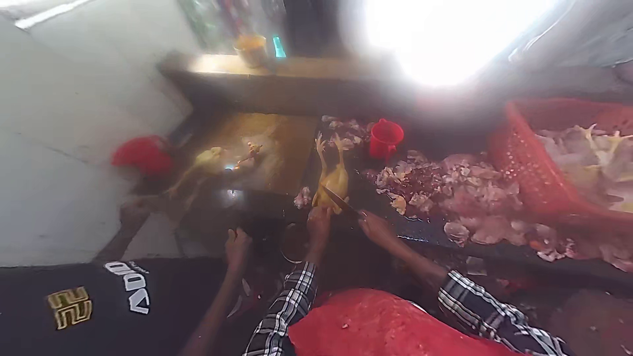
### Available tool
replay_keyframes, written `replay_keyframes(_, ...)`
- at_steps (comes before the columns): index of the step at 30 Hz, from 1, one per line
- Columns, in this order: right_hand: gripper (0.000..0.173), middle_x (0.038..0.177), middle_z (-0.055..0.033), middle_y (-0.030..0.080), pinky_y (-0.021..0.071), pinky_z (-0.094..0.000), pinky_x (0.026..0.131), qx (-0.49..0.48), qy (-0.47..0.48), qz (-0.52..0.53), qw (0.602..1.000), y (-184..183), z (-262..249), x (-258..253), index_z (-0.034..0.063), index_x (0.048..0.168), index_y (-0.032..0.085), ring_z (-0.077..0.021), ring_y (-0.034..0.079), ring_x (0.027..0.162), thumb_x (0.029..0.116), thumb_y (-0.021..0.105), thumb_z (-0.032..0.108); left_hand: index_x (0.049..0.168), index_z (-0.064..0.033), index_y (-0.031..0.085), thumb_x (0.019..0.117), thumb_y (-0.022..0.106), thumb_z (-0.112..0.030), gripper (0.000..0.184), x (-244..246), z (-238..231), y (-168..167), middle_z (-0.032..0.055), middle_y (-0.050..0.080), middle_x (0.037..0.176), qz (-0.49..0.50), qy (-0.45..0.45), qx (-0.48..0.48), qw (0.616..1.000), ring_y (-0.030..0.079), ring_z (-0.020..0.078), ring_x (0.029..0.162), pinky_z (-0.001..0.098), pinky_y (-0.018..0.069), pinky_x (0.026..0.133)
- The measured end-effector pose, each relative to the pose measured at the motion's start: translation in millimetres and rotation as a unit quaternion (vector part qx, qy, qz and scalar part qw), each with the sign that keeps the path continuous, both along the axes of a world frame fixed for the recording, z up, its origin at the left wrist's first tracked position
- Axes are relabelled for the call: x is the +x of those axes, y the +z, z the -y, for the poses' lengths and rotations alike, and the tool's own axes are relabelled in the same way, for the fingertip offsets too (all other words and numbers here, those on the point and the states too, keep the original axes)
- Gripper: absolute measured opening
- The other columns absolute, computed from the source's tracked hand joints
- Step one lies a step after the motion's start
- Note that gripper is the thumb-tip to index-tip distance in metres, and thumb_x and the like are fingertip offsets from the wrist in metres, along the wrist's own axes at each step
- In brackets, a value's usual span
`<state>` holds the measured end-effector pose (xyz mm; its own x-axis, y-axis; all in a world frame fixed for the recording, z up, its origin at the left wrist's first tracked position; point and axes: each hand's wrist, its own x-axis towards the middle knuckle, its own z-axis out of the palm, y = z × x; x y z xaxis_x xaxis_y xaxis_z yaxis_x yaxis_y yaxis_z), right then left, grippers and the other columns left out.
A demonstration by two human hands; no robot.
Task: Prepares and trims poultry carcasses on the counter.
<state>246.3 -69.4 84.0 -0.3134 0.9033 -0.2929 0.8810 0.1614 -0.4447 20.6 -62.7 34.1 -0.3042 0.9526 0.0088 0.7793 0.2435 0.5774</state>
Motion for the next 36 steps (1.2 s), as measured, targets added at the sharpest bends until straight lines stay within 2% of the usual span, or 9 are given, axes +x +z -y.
replay_keyframes(3,0.050,0.136,-0.0111,0.065,0.0516,-0.0559,0.102,0.002,0.011,0.008,1.000,8.3,-8.3,-16.6,0.0200,0.154,0.046,-0.0304,0.065,0.122,0.1079,0.038,0.037,0.114,-0.0159,0.073,0.1000,0.058,-0.044,0.035,-0.8,-1.1,6.8,0.0057,0.074,0.108,0.037,-0.001,-0.038,0.999,0.071,0.0215,0.102,0.0472,0.0574,0.092)
replay_keyframes(9,0.052,0.138,-0.0087,0.065,0.0558,-0.0597,0.088,0.067,0.072,0.025,0.995,33.8,-9.9,-60.3,0.0341,0.159,0.038,-0.0347,0.071,0.106,0.1072,0.038,0.028,0.100,-0.0091,0.072,0.0942,0.068,-0.034,0.026,-14.1,3.8,7.4,0.0080,0.072,0.093,0.214,0.017,-0.025,0.976,0.069,0.0214,0.089,0.0462,0.0570,0.086)
replay_keyframes(13,0.054,0.122,-0.0161,0.068,0.0568,-0.0609,0.077,0.094,0.099,0.054,0.989,36.4,-17.5,-93.9,0.0463,0.159,0.033,-0.0391,0.071,0.092,0.1082,0.037,0.027,0.106,-0.0067,0.073,0.0969,0.066,-0.031,0.027,-9.3,9.2,6.2,0.0087,0.073,0.094,0.235,0.035,-0.005,0.971,0.070,0.0201,0.089,0.0448,0.0578,0.087)
replay_keyframes(19,0.061,0.127,-0.0171,0.065,0.0546,-0.0661,0.078,0.023,0.099,0.112,0.989,31.9,9.7,-39.3,0.0500,0.159,0.029,-0.0423,0.069,0.097,0.1047,0.043,0.026,0.088,-0.0029,0.068,0.0921,0.065,-0.017,0.015,-27.0,27.4,3.0,0.0079,0.066,0.079,0.250,0.064,0.073,0.963,0.064,0.0173,0.075,0.0391,0.0556,0.073)
replay_keyframes(21,0.060,0.130,-0.0112,0.066,0.0550,-0.0638,0.085,0.029,0.071,0.072,0.994,24.1,20.0,-1.0,0.0491,0.159,0.031,-0.0362,0.070,0.104,0.1045,0.044,0.027,0.094,-0.0044,0.067,0.0947,0.066,-0.023,0.019,-39.9,32.1,1.4,0.0079,0.066,0.082,0.267,0.046,0.032,0.962,0.064,0.0184,0.075,0.0408,0.0551,0.073)
replay_keyframes(23,0.054,0.139,-0.0054,0.064,0.0537,-0.0572,0.099,0.029,0.016,0.000,0.999,21.3,26.0,24.4,0.0392,0.159,0.037,-0.0278,0.068,0.117,0.1062,0.042,0.030,0.107,-0.0073,0.071,0.0975,0.068,-0.036,0.031,-38.9,37.7,5.8,0.0080,0.072,0.092,0.274,0.011,-0.008,0.962,0.070,0.0188,0.082,0.0428,0.0591,0.079)
replay_keyframes(26,0.050,0.131,-0.0135,0.067,0.0512,-0.0530,0.103,0.037,-0.059,-0.063,0.996,22.5,18.5,26.8,0.0159,0.153,0.046,-0.0290,0.067,0.117,0.1064,0.044,0.033,0.133,-0.0099,0.065,0.0961,0.068,-0.045,0.051,-18.2,27.4,17.2,0.0070,0.075,0.109,0.205,-0.007,-0.032,0.978,0.072,0.0209,0.100,0.0462,0.0576,0.094)
replay_keyframes(30,0.049,0.126,-0.0120,0.069,0.0558,-0.0471,0.096,0.106,-0.066,-0.127,0.984,27.2,13.9,6.5,0.0132,0.149,0.052,-0.0241,0.069,0.107,0.1070,0.043,0.037,0.118,-0.0125,0.070,0.0945,0.067,-0.047,0.042,1.1,7.1,8.4,0.0046,0.075,0.103,0.108,0.019,-0.018,0.994,0.072,0.0200,0.097,0.0471,0.0586,0.090)
replay_keyframes(36,0.051,0.126,-0.0176,0.068,0.0492,-0.0523,0.105,0.011,-0.031,-0.093,0.995,10.5,4.6,-2.7,0.0082,0.142,0.057,-0.0303,0.065,0.119,0.1078,0.041,0.042,0.126,-0.0128,0.070,0.0988,0.062,-0.041,0.040,10.1,14.8,-8.2,0.0099,0.070,0.118,0.027,-0.003,0.018,0.999,0.068,0.0240,0.111,0.0448,0.0563,0.096)
